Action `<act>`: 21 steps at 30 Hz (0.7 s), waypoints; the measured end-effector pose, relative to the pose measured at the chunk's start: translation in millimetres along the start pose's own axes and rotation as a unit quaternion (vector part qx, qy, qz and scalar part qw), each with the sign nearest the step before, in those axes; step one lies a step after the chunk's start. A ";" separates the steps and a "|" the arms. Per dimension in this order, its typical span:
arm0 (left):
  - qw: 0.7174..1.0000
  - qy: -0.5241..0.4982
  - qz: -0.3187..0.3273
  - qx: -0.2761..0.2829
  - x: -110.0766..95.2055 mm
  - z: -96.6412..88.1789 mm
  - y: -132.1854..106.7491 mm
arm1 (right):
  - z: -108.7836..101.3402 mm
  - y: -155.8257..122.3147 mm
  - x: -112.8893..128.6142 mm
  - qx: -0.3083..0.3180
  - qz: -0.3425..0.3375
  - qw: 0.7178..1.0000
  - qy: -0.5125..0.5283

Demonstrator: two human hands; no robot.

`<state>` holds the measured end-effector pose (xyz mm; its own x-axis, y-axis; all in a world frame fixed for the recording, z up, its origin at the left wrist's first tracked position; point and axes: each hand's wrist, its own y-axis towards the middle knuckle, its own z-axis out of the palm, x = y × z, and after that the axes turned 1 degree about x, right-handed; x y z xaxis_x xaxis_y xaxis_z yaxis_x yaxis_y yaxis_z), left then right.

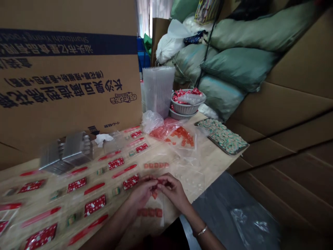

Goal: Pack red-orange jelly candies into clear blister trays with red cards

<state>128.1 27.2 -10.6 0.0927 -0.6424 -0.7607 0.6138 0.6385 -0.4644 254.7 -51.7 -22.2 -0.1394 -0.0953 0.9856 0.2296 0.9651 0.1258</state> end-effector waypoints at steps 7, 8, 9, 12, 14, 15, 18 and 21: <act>0.912 0.371 0.086 0.154 16.9 23.6 -6.2 | -54.8 -41.4 -13.8 -0.054 0.039 0.997 -0.030; 0.863 0.459 0.136 0.160 20.1 28.2 -2.6 | -66.5 -36.9 -14.6 -0.059 0.024 0.994 -0.092; 0.810 0.535 0.175 0.165 23.6 32.1 1.2 | -76.5 -30.2 -15.1 -0.052 0.007 0.984 -0.170; 0.698 0.663 0.208 0.176 34.1 38.1 10.2 | -92.0 -4.4 -16.2 0.021 -0.022 0.924 -0.382; 0.677 0.686 0.203 0.175 37.9 38.2 12.5 | -91.5 10.1 -17.6 0.068 -0.027 0.892 -0.446; 0.676 0.687 0.200 0.174 38.5 37.9 12.5 | -89.2 15.1 -18.6 0.081 -0.029 0.885 -0.457; 0.678 0.684 0.197 0.186 38.7 37.7 10.5 | -79.2 22.1 -21.5 0.099 -0.031 0.870 -0.482; 0.669 0.685 0.209 0.196 41.2 39.3 9.1 | -70.2 23.7 -24.0 0.103 -0.024 0.856 -0.506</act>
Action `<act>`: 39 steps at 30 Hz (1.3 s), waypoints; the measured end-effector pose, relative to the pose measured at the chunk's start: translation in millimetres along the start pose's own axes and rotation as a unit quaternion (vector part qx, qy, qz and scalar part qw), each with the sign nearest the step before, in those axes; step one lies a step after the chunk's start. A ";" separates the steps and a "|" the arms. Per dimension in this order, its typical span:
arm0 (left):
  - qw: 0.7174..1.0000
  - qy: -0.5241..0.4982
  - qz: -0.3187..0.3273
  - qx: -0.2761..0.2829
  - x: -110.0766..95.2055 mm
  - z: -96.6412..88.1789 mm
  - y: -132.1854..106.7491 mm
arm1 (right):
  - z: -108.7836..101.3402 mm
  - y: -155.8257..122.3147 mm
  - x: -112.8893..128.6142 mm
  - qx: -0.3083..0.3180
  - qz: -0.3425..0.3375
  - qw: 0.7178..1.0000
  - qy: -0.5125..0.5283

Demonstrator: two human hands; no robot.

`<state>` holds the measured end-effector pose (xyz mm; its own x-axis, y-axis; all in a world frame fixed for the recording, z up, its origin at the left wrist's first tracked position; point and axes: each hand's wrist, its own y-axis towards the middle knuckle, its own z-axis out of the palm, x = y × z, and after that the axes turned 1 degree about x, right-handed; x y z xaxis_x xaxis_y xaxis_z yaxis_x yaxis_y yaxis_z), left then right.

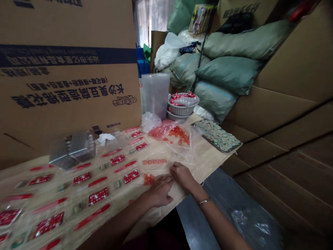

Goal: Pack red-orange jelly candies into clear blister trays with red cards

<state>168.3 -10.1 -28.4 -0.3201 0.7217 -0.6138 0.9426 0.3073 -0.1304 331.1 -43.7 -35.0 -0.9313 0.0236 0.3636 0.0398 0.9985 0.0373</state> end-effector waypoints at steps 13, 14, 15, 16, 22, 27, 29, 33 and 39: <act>0.928 0.041 -0.271 -0.252 75.9 -92.2 -61.9 | 0.4 -16.8 19.0 -0.079 -0.047 0.992 0.086; 0.933 0.039 -0.266 -0.238 75.3 -89.1 -63.0 | 2.0 -15.4 27.6 -0.069 -0.057 0.989 0.114; 0.941 0.036 -0.255 -0.219 71.8 -82.9 -62.3 | 4.5 -12.7 37.0 -0.052 -0.065 0.987 0.139; 0.949 0.034 -0.241 -0.200 66.0 -74.7 -60.1 | 7.8 -8.9 46.5 -0.035 -0.068 0.985 0.157; 0.964 0.036 -0.210 -0.159 36.3 -42.1 -48.4 | 28.6 13.4 72.9 -0.023 -0.036 0.980 0.193; 0.960 -0.041 -0.190 -0.202 43.8 -47.2 -48.1 | 34.1 10.3 62.0 -0.051 -0.018 0.965 0.257; 0.962 -0.106 -0.143 -0.207 45.3 -45.0 -43.8 | 34.6 7.5 60.2 -0.061 -0.013 0.956 0.285; 0.945 -0.217 -0.104 -0.221 41.0 -33.6 -32.4 | 31.1 0.8 62.9 -0.091 -0.005 0.935 0.343; 0.860 -0.435 -0.120 -0.237 33.0 -24.3 -27.8 | 14.8 -23.0 70.9 -0.205 -0.077 0.922 0.318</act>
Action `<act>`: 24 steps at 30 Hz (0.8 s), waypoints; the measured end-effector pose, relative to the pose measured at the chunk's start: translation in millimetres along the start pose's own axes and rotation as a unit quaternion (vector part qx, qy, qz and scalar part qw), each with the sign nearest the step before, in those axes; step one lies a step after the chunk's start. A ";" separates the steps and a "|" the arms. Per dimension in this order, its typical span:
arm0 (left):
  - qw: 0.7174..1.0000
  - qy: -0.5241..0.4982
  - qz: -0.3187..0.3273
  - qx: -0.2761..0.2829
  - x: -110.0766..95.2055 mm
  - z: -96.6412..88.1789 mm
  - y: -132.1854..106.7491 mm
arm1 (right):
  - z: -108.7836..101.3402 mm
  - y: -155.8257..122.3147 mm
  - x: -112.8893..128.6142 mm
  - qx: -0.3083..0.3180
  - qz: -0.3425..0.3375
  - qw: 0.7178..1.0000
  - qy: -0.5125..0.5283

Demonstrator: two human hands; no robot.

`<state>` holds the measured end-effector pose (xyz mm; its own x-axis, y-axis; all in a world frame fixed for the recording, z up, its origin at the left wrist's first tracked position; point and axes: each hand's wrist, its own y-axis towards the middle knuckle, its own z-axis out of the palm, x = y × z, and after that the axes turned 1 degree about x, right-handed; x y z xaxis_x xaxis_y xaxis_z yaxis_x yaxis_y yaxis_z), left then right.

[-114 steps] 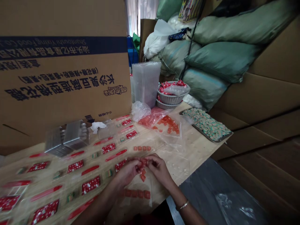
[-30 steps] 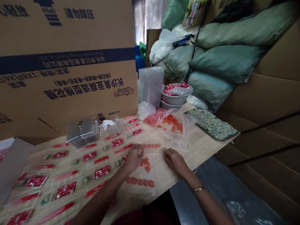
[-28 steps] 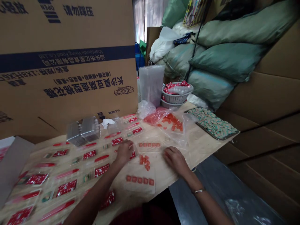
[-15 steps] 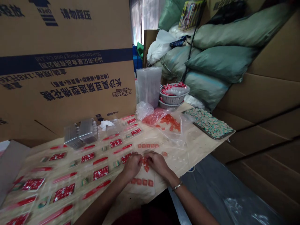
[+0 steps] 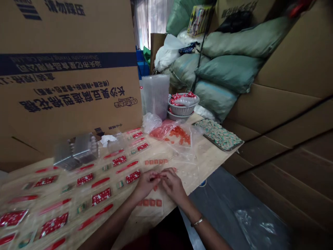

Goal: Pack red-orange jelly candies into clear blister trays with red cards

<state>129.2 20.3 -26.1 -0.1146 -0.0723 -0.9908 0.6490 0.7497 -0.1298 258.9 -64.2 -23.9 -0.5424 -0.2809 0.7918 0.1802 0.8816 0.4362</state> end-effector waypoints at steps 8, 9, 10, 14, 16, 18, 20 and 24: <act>0.980 0.015 -0.152 0.131 -1.6 25.7 -2.7 | -31.9 -30.0 4.9 0.119 -0.030 0.991 -0.055; 0.980 0.051 -0.134 0.138 -2.9 30.3 -0.4 | -38.1 -31.7 -0.1 0.111 -0.024 0.992 -0.053; 0.980 0.104 -0.101 0.133 -4.5 34.4 2.5 | -44.6 -32.1 -6.7 0.098 -0.013 0.994 -0.055; 0.906 0.399 0.075 0.121 -11.3 42.8 15.5 | -67.7 -18.7 -39.3 0.057 0.059 0.985 -0.153; 0.856 0.480 0.106 0.159 -13.2 43.2 18.7 | -73.6 -7.6 -52.1 0.067 0.086 0.971 -0.211; 0.841 0.501 0.105 0.175 -13.9 42.8 18.6 | -75.3 1.4 -59.6 0.087 0.094 0.965 -0.227; 0.838 0.507 0.099 0.177 -14.6 42.3 16.7 | -74.8 6.3 -63.0 0.097 0.098 0.965 -0.223; 0.827 0.521 0.097 0.186 -17.3 41.0 13.9 | -76.0 5.3 -65.9 0.093 0.115 0.965 -0.217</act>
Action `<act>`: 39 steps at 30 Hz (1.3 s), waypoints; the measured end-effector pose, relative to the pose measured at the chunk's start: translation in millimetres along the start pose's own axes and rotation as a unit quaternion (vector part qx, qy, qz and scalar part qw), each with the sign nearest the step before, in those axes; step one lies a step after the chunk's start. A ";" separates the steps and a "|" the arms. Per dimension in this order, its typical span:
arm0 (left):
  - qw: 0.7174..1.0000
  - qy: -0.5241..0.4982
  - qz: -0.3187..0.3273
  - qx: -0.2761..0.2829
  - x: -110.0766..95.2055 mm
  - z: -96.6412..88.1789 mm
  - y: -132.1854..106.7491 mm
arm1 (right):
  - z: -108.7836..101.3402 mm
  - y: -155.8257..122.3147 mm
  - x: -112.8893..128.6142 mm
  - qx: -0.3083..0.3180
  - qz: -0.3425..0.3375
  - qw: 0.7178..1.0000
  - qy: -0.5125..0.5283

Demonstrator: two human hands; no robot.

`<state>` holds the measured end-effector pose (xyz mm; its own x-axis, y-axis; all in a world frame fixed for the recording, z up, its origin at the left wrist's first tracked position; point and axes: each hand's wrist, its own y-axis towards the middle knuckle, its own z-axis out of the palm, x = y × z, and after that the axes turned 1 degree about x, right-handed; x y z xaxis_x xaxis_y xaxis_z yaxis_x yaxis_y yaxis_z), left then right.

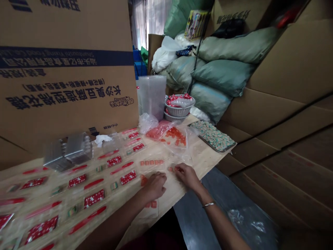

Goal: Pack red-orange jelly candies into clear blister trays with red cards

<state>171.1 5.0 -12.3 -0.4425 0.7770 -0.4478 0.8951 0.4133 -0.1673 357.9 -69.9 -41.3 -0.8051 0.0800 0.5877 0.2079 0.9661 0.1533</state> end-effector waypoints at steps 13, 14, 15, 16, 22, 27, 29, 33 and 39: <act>0.998 -0.024 0.027 -0.047 8.6 -6.3 -5.5 | 2.6 -6.2 11.4 0.003 0.008 0.998 -0.057; 0.997 -0.033 0.009 -0.071 16.9 -11.0 -10.5 | 4.1 -9.0 15.1 -0.013 -0.002 0.998 -0.056; 0.995 -0.037 -0.016 -0.096 26.4 -15.5 -16.5 | 6.7 -11.7 19.8 -0.030 -0.016 0.998 -0.046; 0.992 -0.035 -0.040 -0.115 36.2 -19.6 -22.8 | 10.4 -13.9 25.8 -0.042 -0.033 0.998 -0.024; 0.995 -0.005 -0.053 -0.086 65.8 -30.3 -41.5 | 40.6 -6.7 73.6 0.043 -0.074 0.988 0.126; 0.975 -0.139 -0.074 -0.157 58.9 -33.9 -37.8 | 45.6 -2.2 92.8 0.007 -0.072 0.979 0.193; 0.916 -0.341 -0.091 -0.190 54.4 -31.6 -36.5 | 44.1 -5.7 97.2 -0.022 -0.092 0.969 0.226; 0.754 -0.625 -0.127 -0.156 38.1 -23.8 -33.8 | 39.1 -15.9 96.6 -0.076 -0.087 0.951 0.285; 0.718 -0.680 -0.139 -0.053 12.4 -19.0 -29.6 | 31.6 -33.5 67.2 0.015 0.072 0.873 0.482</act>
<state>138.1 11.4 3.7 -0.0769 -0.4942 -0.8659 0.7416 0.5522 -0.3810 279.4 -89.1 -32.0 0.0728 -0.0292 0.9969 0.2424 0.9701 0.0107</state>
